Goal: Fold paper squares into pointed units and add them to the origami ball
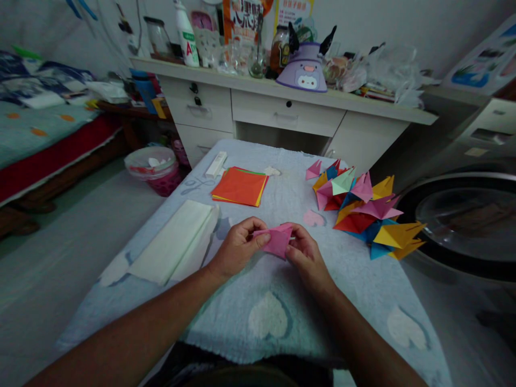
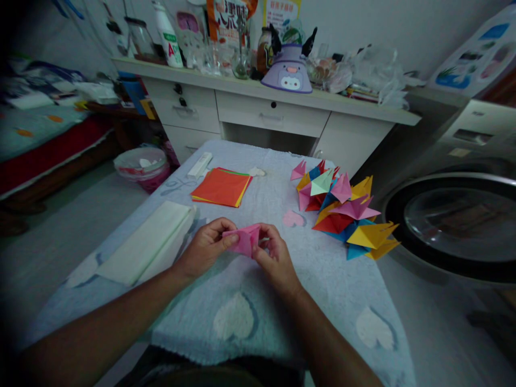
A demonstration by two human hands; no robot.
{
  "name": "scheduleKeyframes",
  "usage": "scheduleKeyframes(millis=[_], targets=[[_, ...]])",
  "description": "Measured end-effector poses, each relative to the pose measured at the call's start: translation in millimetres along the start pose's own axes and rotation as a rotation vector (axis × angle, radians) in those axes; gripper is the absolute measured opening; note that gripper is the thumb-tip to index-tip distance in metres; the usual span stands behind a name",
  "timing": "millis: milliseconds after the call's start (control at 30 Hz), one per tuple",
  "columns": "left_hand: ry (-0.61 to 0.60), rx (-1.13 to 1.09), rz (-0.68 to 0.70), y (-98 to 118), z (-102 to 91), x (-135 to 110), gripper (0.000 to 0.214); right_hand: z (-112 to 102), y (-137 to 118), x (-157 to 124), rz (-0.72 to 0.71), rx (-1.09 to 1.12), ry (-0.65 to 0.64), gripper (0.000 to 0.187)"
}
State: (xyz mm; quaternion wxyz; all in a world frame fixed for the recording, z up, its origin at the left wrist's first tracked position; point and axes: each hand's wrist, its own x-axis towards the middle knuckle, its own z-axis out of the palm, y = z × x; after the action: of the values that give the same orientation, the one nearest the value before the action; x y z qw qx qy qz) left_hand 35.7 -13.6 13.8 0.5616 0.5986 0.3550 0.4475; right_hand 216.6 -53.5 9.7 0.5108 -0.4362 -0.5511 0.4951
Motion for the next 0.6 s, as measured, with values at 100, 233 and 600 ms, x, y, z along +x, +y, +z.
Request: scheduleKeyframes(millis=[100, 233, 600], targets=[[0.021, -0.051, -0.015, 2.0, 1.2, 0.5, 0.02, 2.2, -4.0, -1.0, -0.008, 0.102, -0.086, 0.027], [0.01, -0.065, -0.034, 0.4, 2.2, 0.3, 0.021, 5.1, -3.2, -0.7, 0.051, 0.152, -0.071, 0.025], [-0.04, 0.176, 0.1, -6.1, 2.1, -6.1, 0.034, 2.9, -1.7, 0.5, 0.106, 0.032, 0.072, 0.029]])
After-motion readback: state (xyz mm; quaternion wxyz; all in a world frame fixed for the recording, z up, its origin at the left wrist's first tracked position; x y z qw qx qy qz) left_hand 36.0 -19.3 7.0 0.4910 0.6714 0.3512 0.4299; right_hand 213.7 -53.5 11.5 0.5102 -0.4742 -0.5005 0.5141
